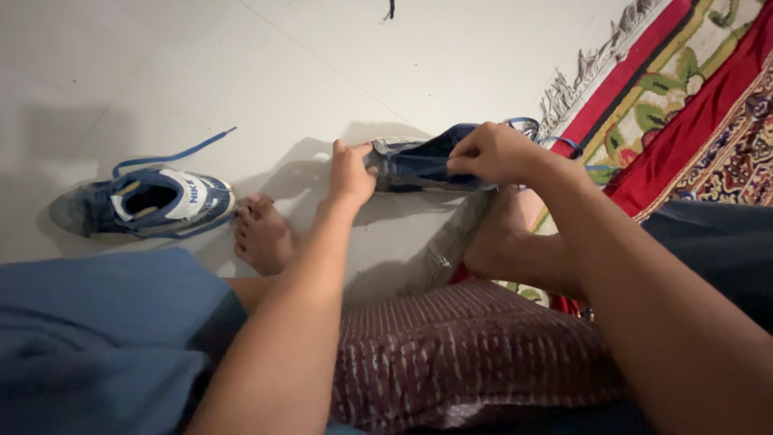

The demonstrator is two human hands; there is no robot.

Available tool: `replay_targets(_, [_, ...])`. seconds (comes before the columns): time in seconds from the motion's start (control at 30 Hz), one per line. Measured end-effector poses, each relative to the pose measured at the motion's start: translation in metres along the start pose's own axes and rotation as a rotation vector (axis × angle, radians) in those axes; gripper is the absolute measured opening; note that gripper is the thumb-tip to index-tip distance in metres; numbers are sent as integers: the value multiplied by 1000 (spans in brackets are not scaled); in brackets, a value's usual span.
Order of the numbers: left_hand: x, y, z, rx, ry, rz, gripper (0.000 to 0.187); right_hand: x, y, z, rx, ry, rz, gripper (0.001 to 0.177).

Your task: The person sits on the floor and repairs a blue and white sneaker by hand. They remove the laces, pull apart the upper to expose the inner lining, and repeatedly thread the laces through the eyelets to reattach the lining. The second shoe remains on the floor nearby.

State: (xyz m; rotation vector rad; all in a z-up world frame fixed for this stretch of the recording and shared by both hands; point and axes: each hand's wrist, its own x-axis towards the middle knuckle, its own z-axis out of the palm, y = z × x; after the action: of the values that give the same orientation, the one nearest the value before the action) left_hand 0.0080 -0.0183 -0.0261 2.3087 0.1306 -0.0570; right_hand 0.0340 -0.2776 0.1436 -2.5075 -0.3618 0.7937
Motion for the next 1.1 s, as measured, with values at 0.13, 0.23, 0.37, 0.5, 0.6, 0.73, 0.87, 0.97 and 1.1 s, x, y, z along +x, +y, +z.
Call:
replay_targets(0.13, [1, 5, -8, 7, 15, -47, 47, -4, -7, -10, -172, 6, -52, 37])
replay_targets(0.23, [-3, 18, -11, -23, 60, -147, 38, -5, -8, -18, -337, -139, 8, 53])
replay_targets(0.37, [-11, 35, -18, -114, 35, -179, 32, -12, 4, -8, -445, -138, -111, 63])
replay_targets(0.5, [-13, 52, -38, -170, 34, -129, 27, -23, 21, 7, -482, -17, -120, 67])
replay_targets(0.6, [-19, 65, -57, -301, -52, -253, 24, -26, 21, -2, -469, -17, -75, 60])
replay_targets(0.73, [-22, 91, -72, -514, -218, -353, 23, -35, -2, -36, -220, -103, 97, 36])
replay_targets(0.87, [-28, 123, -73, -288, -211, -9, 36, -46, -47, -65, 38, -231, 95, 32])
replay_targets(0.97, [-33, 150, -66, -363, -275, 424, 49, -55, -78, -79, -39, -276, 25, 27])
replay_targets(1.1, [-43, 163, -66, -317, -416, 352, 29, -69, -92, -95, -315, -311, -7, 30])
